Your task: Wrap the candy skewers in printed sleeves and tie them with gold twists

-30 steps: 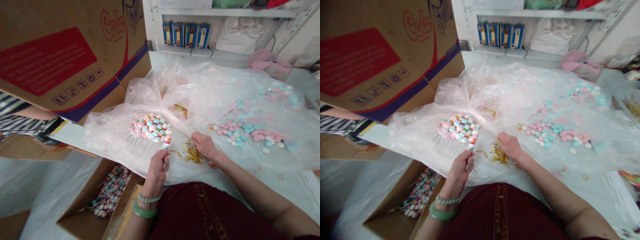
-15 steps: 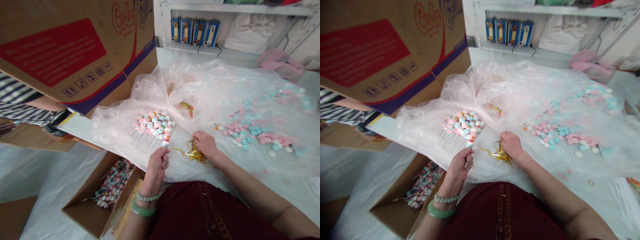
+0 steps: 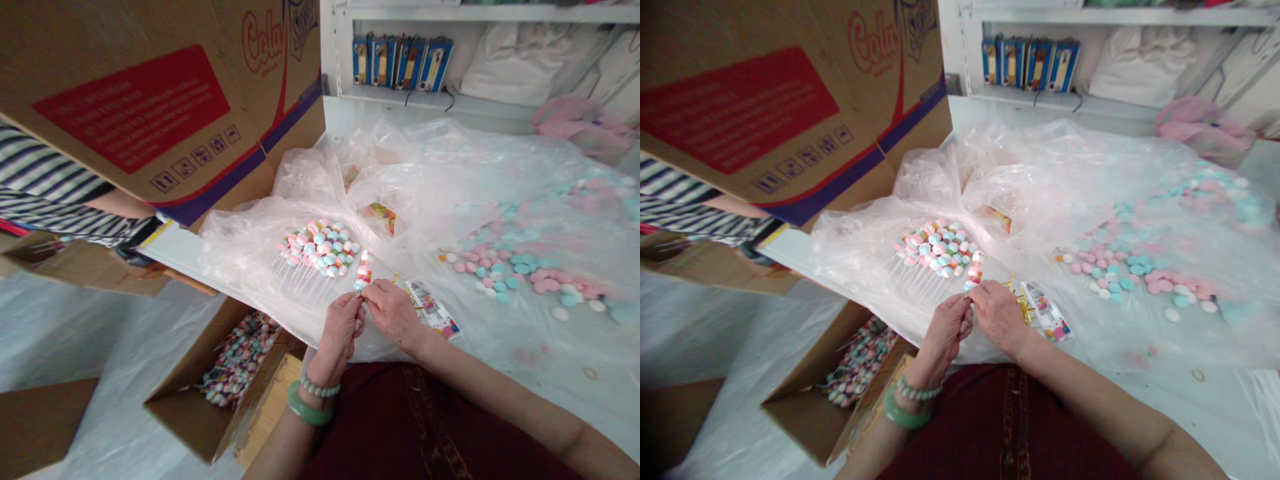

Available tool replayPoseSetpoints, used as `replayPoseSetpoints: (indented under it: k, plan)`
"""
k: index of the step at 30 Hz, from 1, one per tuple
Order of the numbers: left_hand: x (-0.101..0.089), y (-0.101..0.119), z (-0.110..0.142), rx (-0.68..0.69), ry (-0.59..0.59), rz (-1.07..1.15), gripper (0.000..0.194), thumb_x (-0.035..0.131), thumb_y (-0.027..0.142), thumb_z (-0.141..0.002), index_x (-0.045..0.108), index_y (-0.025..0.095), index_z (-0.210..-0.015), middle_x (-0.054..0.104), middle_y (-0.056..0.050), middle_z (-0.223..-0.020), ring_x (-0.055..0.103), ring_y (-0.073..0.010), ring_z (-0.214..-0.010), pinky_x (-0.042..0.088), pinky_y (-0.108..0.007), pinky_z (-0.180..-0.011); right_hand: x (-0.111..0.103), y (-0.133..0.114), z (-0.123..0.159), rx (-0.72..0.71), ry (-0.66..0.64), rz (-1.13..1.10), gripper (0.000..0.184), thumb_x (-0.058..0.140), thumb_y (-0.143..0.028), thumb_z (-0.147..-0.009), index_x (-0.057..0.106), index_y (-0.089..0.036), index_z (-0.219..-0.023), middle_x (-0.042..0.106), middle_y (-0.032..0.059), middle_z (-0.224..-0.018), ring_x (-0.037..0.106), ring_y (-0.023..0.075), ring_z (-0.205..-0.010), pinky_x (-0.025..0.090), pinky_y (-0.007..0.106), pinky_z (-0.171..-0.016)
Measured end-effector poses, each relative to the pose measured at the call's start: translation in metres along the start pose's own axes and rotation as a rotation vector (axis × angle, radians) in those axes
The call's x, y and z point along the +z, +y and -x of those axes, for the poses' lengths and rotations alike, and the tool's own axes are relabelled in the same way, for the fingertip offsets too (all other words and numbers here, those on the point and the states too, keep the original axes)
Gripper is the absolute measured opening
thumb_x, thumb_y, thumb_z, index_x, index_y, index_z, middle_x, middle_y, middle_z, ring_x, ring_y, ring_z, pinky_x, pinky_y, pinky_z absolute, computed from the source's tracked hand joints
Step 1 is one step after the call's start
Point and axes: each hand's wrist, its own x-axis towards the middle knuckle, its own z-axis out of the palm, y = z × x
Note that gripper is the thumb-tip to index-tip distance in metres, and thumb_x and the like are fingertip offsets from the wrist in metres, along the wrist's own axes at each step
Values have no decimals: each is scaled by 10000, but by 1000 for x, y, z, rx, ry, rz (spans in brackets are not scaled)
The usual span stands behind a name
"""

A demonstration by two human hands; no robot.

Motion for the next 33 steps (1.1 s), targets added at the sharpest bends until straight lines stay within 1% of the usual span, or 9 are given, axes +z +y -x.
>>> replayPoseSetpoints:
  k: [3,5,8,13,16,21,26,30,33]
  plan:
    - [-4,-2,-2,29,21,7,312,653,422,-715,479,171,-652,416,84,-462,256,-20,-317,155,-176,-339,1,8,2,48,-13,-276,205,470,-105,-875,651,-200,-849,647,38,-840,587,162,-799,433,266,-724]
    - [-4,-4,-3,19,30,4,317,661,441,-706,500,169,-679,419,87,-457,245,-20,-314,148,-176,-337,0,10,4,113,16,-378,195,492,-111,-868,658,-213,-864,659,18,-836,601,150,-794,442,258,-731]
    - [-1,-7,-3,-18,8,-35,311,674,432,-688,517,164,-687,415,88,-446,239,-18,-312,140,-175,-337,-3,7,6,161,97,-274,183,507,-107,-851,645,-202,-778,625,17,-755,579,153,-738,425,256,-692]
    - [3,-10,0,-13,-13,-65,349,670,439,-692,445,180,-624,398,88,-436,244,-21,-313,139,-178,-335,-2,2,10,63,100,3,232,461,-77,-834,613,-191,-701,562,33,-703,513,162,-669,375,264,-618]
    - [2,-9,2,0,-19,-59,356,659,455,-704,442,183,-630,393,89,-438,234,-24,-316,143,-183,-337,2,6,10,25,81,-121,225,465,-85,-838,640,-194,-746,584,33,-728,539,162,-698,403,261,-645]
    - [-3,-6,-1,57,-18,-141,354,623,480,-722,456,182,-624,399,84,-442,249,-31,-332,161,-192,-354,6,18,4,81,18,-478,209,520,-117,-841,699,-220,-868,663,20,-806,618,154,-781,473,261,-733]
    - [-5,-7,-4,146,27,-350,345,565,451,-763,475,175,-576,401,68,-446,287,-47,-381,208,-203,-401,4,18,5,77,-93,-475,265,512,-138,-857,720,-251,-974,685,39,-933,625,178,-885,478,316,-815]
    - [-4,-9,-2,157,54,-315,362,564,462,-767,464,178,-567,375,67,-452,274,-58,-407,204,-213,-420,6,10,9,167,29,-496,192,519,-178,-844,691,-235,-908,681,35,-890,611,180,-857,465,319,-795]
    - [-2,-8,1,151,61,-212,356,558,488,-777,471,185,-611,310,86,-445,234,-64,-408,186,-218,-421,6,3,10,373,112,-606,31,590,-238,-786,586,-216,-765,599,-14,-690,552,147,-652,442,274,-623]
